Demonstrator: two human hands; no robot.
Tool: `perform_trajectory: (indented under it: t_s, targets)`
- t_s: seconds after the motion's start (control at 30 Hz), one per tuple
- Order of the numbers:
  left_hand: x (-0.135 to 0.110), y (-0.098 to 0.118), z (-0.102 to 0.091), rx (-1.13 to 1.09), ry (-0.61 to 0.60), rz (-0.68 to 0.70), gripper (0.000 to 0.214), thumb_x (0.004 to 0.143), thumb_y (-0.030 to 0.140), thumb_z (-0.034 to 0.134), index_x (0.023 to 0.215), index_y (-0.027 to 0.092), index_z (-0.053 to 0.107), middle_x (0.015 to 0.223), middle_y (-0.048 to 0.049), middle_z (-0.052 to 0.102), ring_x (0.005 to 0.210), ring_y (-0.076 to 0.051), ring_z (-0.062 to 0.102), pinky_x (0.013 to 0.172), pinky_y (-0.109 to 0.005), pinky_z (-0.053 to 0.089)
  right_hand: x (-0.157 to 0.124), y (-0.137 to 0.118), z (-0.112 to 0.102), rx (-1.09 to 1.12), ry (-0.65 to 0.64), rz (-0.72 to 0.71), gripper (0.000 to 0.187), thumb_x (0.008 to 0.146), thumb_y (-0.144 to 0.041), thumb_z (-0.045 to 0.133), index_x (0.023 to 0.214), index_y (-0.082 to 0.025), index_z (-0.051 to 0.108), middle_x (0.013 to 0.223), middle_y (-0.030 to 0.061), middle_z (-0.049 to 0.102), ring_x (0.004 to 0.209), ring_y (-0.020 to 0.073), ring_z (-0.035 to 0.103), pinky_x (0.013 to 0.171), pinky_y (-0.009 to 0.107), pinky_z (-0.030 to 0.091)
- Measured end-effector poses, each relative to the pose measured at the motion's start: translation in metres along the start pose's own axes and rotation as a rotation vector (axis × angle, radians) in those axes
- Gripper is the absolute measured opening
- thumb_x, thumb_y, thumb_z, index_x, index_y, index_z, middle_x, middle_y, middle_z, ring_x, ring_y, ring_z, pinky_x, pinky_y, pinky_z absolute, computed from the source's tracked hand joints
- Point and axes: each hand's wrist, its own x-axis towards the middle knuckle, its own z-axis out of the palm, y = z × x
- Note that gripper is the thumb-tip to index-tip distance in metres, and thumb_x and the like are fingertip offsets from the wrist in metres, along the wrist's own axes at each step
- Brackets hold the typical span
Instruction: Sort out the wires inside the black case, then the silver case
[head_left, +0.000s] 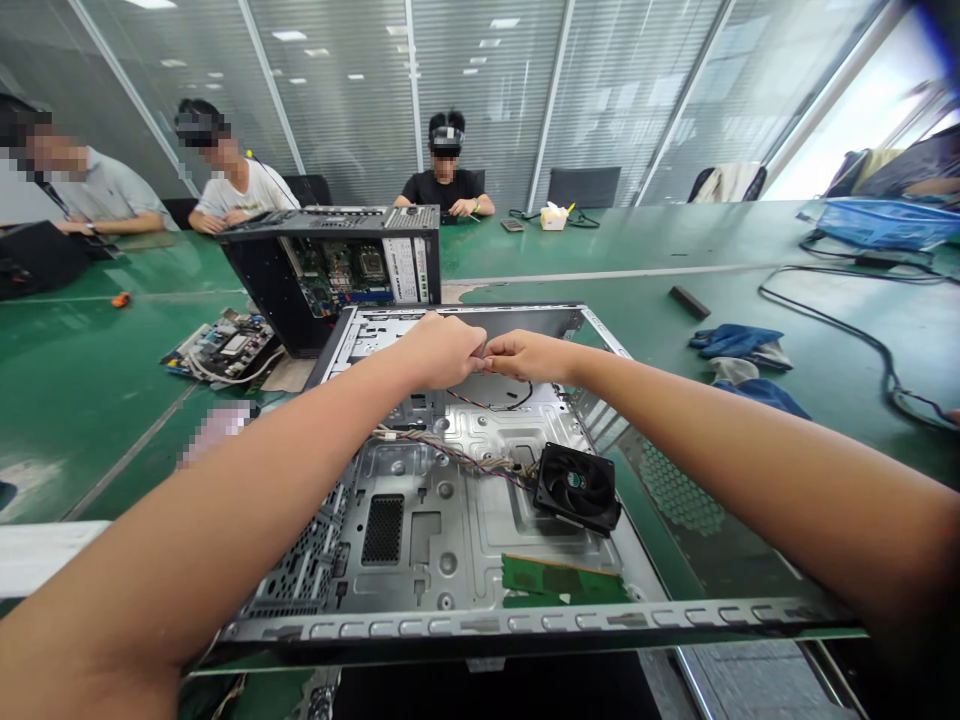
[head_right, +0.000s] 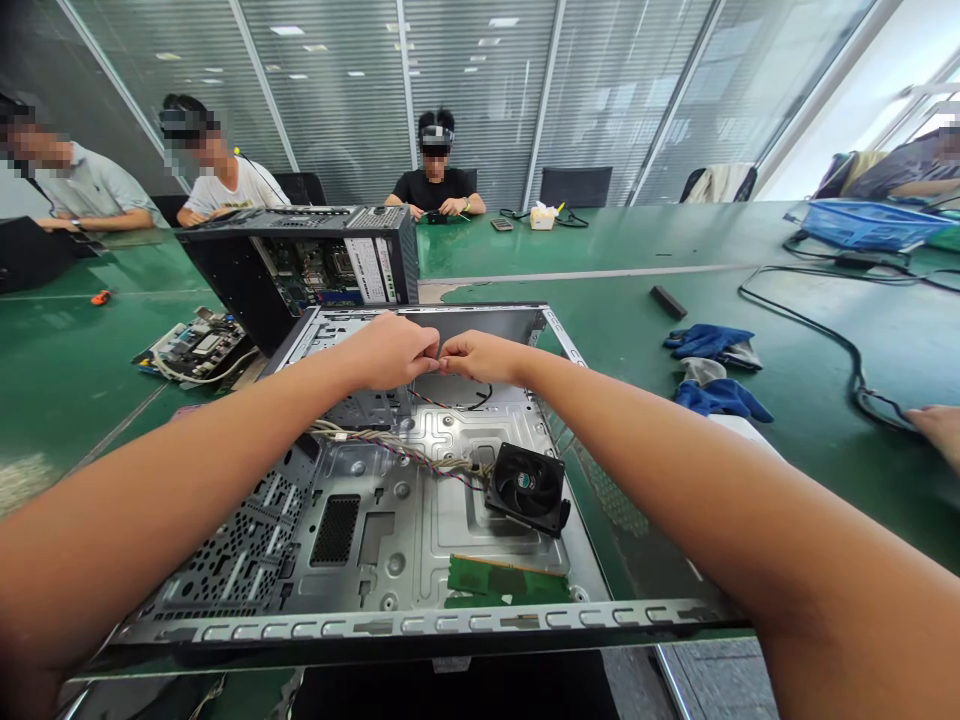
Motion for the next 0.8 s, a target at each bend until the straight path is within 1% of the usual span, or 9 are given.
perform_trajectory:
  t_s: [0.13,0.3,0.57,0.67,0.8]
  targets:
    - [0.0006,0.0011,-0.0007,0.030,-0.034,0.032,0.027,0.092,0.036,0.049,0.101,0.019,0.067,0.090,-0.0103,0.073,0.083,-0.024,0.066,0.080,-0.037,0.039,-0.0018,-0.0036,-0.0011,-0.070,-0.052,-0.026,0.014,0.092,-0.021,0.051,0.080,-0.017,0.055,0.059,-0.0050,0.040,0.054,0.0096,0.033,0.052,0.025,0.029]
    - [0.0002,0.0018,-0.0024,0.056,-0.057,0.049,0.029,0.092,0.039,0.048,0.102,0.018,0.067,0.088,-0.0101,0.074,0.081,-0.024,0.065,0.078,-0.036,0.037,-0.0012,-0.0048,-0.0017,-0.153,-0.070,-0.039,0.013,0.091,-0.022,0.049,0.082,-0.017,0.057,0.061,-0.0042,0.042,0.056,0.0110,0.038,0.056,0.026,0.032]
    - [0.0012,0.0018,-0.0005,0.075,-0.059,0.051,0.029,0.092,0.038,0.048,0.102,0.018,0.067,0.089,-0.0106,0.074,0.083,-0.025,0.066,0.078,-0.037,0.036,0.0001,-0.0035,-0.0020,-0.164,-0.085,-0.047,0.013,0.092,-0.021,0.048,0.088,-0.016,0.060,0.068,-0.0018,0.049,0.059,0.0114,0.041,0.058,0.027,0.036]
    - [0.0025,0.0019,0.0013,0.104,-0.070,0.049,0.031,0.096,0.037,0.043,0.104,0.017,0.066,0.090,-0.0118,0.074,0.085,-0.025,0.066,0.080,-0.037,0.037,-0.0011,-0.0050,-0.0018,-0.169,-0.072,-0.023,0.014,0.093,-0.023,0.048,0.088,-0.016,0.059,0.066,-0.0023,0.046,0.059,0.0114,0.040,0.057,0.027,0.034]
    - [0.0035,0.0019,0.0029,0.113,-0.079,0.041,0.034,0.098,0.034,0.039,0.106,0.016,0.065,0.092,-0.0128,0.074,0.086,-0.025,0.067,0.083,-0.038,0.037,-0.0020,-0.0052,-0.0016,-0.148,-0.052,-0.030,0.018,0.095,-0.027,0.049,0.082,-0.016,0.057,0.060,-0.0037,0.042,0.056,0.0109,0.037,0.055,0.026,0.032]
